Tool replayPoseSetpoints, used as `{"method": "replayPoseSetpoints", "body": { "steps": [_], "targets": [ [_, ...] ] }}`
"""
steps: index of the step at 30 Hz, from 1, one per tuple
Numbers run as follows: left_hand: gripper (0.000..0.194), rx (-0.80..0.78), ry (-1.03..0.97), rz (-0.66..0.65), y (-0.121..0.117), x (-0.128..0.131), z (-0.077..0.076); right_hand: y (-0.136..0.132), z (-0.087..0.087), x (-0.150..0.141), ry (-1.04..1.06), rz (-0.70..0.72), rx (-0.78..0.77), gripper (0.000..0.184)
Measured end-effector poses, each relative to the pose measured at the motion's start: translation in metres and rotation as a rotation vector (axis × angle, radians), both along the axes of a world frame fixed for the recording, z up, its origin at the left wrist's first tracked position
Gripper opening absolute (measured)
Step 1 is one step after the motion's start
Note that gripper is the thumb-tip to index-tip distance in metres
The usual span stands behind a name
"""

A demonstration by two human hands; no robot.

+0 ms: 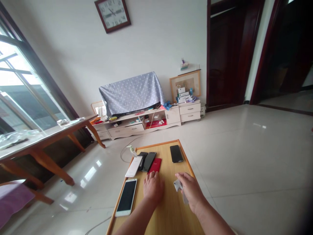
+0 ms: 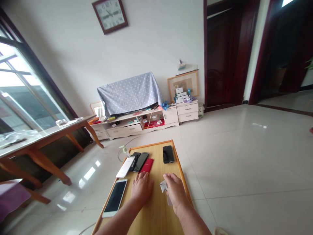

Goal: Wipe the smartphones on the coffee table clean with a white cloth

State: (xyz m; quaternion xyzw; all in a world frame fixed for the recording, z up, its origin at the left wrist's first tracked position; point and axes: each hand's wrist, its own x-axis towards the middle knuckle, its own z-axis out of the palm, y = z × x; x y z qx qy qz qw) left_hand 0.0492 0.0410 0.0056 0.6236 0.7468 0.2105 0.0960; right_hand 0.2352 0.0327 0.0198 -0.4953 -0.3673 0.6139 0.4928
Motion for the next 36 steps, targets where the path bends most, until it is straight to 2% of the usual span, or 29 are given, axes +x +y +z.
{"method": "replayPoseSetpoints", "body": {
  "steps": [5,10,12,15,18,23,26,31,36],
  "targets": [
    [0.048,-0.003,0.088,-0.089,-0.052,0.003,-0.001,-0.002,0.002,-0.001,0.009,0.005,-0.010,0.039],
    [0.045,-0.050,0.231,-0.135,-0.094,0.003,0.011,-0.008,0.001,-0.002,-0.010,0.028,0.002,0.038],
    [0.040,-0.061,0.243,-0.118,-0.104,-0.001,0.016,-0.009,-0.003,-0.004,-0.018,0.033,0.023,0.038],
    [0.037,-0.035,0.247,-0.018,-0.113,-0.010,0.017,-0.010,-0.007,-0.006,-0.035,0.043,0.044,0.039],
    [0.042,-0.010,0.237,0.060,-0.117,-0.021,0.012,-0.011,-0.009,-0.009,-0.042,0.061,0.043,0.040],
    [0.053,-0.092,0.204,0.046,-0.110,-0.036,0.011,-0.013,-0.008,-0.012,-0.039,0.068,0.040,0.040],
    [0.060,-0.140,0.193,0.126,-0.104,-0.039,0.015,-0.014,-0.009,-0.014,-0.031,0.076,0.038,0.040],
    [0.052,-0.229,0.203,0.253,-0.097,-0.038,0.025,-0.015,-0.009,-0.014,-0.037,0.091,0.042,0.041],
    [0.059,-0.325,0.148,0.292,-0.083,-0.038,0.033,-0.016,-0.007,-0.015,-0.040,0.084,0.028,0.042]
  ]
}}
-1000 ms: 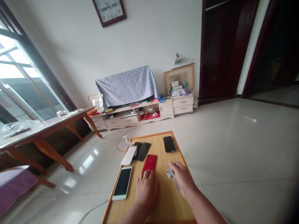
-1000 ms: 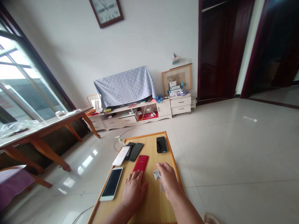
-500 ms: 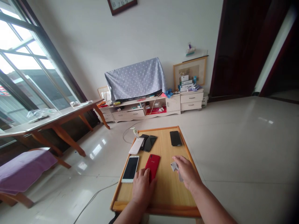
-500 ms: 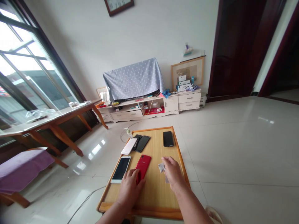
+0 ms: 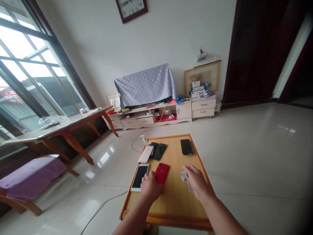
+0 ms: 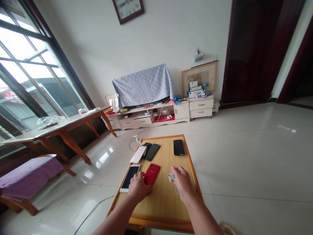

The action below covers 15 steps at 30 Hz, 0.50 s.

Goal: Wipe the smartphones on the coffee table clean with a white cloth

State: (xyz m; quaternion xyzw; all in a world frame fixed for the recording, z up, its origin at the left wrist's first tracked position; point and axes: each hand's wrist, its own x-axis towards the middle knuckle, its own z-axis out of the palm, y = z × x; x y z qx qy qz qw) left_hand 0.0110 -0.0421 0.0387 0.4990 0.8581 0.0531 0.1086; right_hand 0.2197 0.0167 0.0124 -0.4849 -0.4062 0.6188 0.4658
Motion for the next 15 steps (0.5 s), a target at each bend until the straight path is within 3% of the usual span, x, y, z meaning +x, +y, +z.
{"method": "replayPoseSetpoints", "body": {
  "steps": [4,8,15],
  "targets": [
    [0.067,-0.011,-0.039,-0.030,0.005,0.000,-0.002,-0.005,0.002,-0.009,0.057,0.036,-0.037,0.035],
    [0.068,0.073,-0.170,-0.012,0.004,-0.002,-0.011,-0.016,0.002,-0.027,0.109,0.204,-0.251,0.030],
    [0.046,0.159,-0.361,0.161,0.010,-0.011,-0.023,-0.031,-0.005,-0.057,0.181,0.335,-0.412,0.033]
  ]
}}
